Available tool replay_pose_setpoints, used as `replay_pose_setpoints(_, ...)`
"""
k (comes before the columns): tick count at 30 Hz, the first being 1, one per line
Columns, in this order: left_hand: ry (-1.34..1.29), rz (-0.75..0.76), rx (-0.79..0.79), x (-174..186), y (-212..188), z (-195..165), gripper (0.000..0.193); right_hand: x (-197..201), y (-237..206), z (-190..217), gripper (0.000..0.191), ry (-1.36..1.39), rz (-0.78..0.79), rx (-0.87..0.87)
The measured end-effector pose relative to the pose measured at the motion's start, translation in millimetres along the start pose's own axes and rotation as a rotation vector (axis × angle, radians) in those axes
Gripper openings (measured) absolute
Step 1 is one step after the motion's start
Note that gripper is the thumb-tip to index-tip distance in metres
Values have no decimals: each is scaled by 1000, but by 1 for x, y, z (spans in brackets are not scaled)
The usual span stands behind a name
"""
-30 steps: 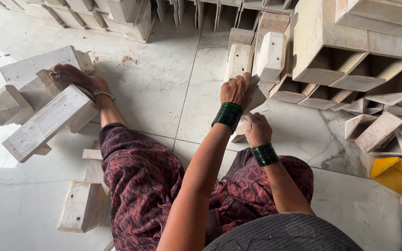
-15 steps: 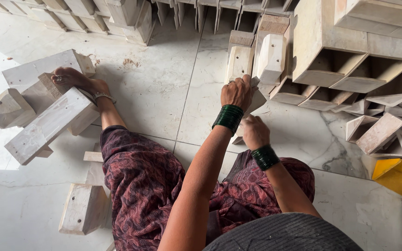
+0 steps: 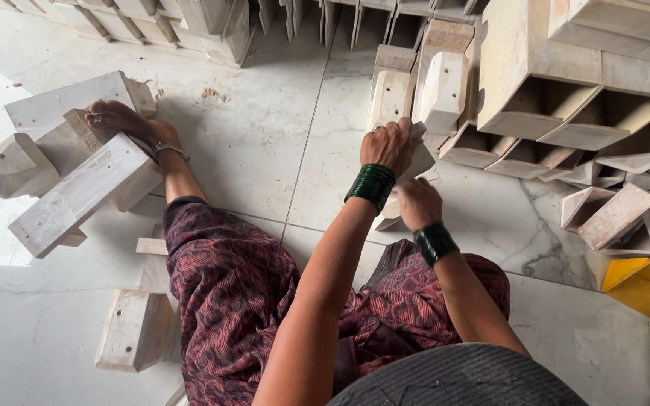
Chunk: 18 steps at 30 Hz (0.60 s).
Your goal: The person sits on the floor and assembles small wooden box-like parts, fitting pieces together and pressing them into place one at a time. They handle several wooden components, aligning and joining them, then set the assembled pieces aside with the pile of finished parts.
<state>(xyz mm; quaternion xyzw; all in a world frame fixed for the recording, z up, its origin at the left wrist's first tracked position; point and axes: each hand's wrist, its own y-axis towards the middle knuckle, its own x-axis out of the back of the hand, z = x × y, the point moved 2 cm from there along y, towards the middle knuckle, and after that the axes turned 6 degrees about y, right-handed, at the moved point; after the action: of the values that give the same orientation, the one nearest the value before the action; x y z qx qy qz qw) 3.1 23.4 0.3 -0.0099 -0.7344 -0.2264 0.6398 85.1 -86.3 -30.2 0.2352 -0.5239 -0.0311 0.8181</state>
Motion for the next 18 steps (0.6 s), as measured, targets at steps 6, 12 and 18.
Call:
replay_pose_setpoints(6,-60,-87,-99,5,1,4,40,9,5,-3,21,150,89,46)
replay_pose_setpoints(12,-101,37,-83,10,3,2,41,0,12,-1,16,97,263,-105)
replay_pose_setpoints(18,-100,-49,-89,14,2,0,37,-5,28,-3,24,163,-2,-68)
